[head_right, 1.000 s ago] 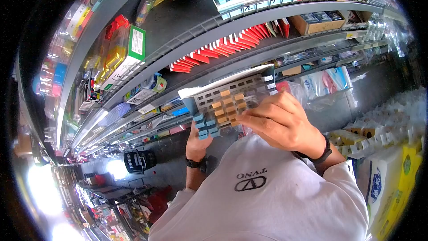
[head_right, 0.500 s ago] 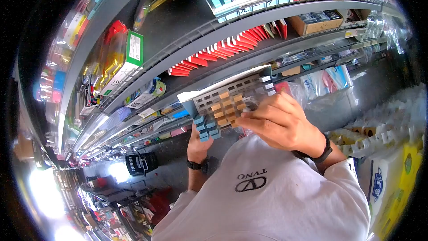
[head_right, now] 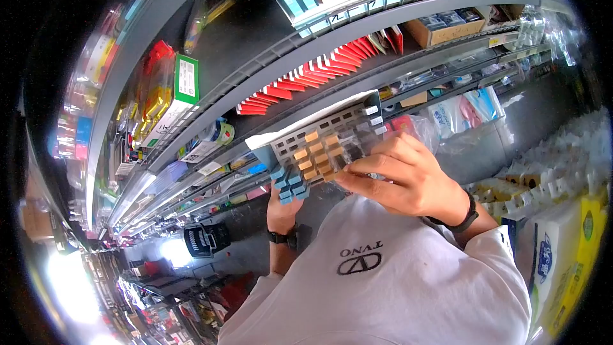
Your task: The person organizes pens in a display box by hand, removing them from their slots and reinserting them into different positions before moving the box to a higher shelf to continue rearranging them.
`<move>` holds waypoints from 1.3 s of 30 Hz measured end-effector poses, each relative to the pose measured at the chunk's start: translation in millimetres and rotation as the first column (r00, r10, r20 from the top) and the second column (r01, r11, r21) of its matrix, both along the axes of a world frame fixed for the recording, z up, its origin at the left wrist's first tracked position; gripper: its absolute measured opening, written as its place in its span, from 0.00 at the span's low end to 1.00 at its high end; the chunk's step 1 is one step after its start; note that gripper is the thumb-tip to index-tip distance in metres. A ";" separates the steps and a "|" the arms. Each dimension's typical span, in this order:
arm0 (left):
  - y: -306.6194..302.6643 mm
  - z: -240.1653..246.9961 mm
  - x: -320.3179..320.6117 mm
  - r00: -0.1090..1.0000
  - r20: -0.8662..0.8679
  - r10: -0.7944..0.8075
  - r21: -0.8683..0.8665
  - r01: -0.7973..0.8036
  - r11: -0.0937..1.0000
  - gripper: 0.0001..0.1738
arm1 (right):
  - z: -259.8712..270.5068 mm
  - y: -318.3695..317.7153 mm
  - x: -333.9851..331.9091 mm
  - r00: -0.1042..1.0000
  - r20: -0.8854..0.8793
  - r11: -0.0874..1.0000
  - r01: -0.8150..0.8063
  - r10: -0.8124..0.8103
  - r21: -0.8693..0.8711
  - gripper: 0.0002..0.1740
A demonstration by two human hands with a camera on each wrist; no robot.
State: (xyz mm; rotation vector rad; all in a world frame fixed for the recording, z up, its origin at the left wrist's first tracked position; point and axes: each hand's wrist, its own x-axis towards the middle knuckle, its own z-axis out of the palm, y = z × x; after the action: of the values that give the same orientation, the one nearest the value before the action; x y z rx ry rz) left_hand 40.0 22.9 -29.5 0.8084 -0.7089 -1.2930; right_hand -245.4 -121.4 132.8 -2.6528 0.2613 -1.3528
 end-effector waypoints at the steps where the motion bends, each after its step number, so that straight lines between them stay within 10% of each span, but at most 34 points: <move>1: 0.5 5.9 0.1 1.000 0.007 -0.011 -0.004 0.011 1.000 0.25 | 1.9 -0.3 -0.4 1.000 -0.002 1.000 0.004 -0.004 -0.006 0.24; 10: 1.6 35.0 -15.0 0.995 0.081 0.063 0.102 -0.071 0.992 0.22 | 3.0 3.2 -6.3 0.999 -0.017 0.992 0.032 -0.034 -0.120 0.22; 13: 7.8 39.4 -20.7 0.923 0.372 0.096 0.112 -0.148 0.983 0.22 | 5.4 6.1 -6.3 1.000 -0.030 0.993 0.000 -0.003 -0.122 0.20; 18: 11.0 12.7 -10.8 0.997 -0.045 0.058 -0.018 -0.059 0.998 0.24 | 6.6 3.5 -6.8 0.998 -0.043 0.995 0.040 -0.044 -0.094 0.20; 25: -7.2 6.6 -12.5 1.000 -0.026 -0.014 -0.006 0.014 1.000 0.33 | -3.3 0.0 -12.6 0.985 -0.026 0.984 0.170 -0.171 -0.052 0.24; 28: -18.3 22.7 -28.5 0.997 -0.049 0.066 0.129 -0.059 0.990 0.53 | 1.4 -2.4 -12.7 0.974 -0.042 0.974 0.223 -0.224 -0.026 0.25; 35: -38.2 35.8 -37.5 0.983 -0.181 0.017 0.080 -0.002 0.997 0.52 | 3.3 0.1 -21.8 0.946 -0.135 0.954 0.301 -0.296 0.016 0.26; 39: -53.4 46.4 -45.9 1.000 0.019 -0.002 0.094 0.000 0.996 0.44 | -6.8 -6.9 -21.5 0.940 -0.154 0.947 0.315 -0.303 0.061 0.27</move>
State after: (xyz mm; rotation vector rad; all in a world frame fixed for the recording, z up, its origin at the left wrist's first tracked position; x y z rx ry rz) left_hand -6.0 -30.4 17.0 0.8978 -0.6675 -1.3292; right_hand -266.8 -128.3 126.0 -2.7228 0.7667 -1.1953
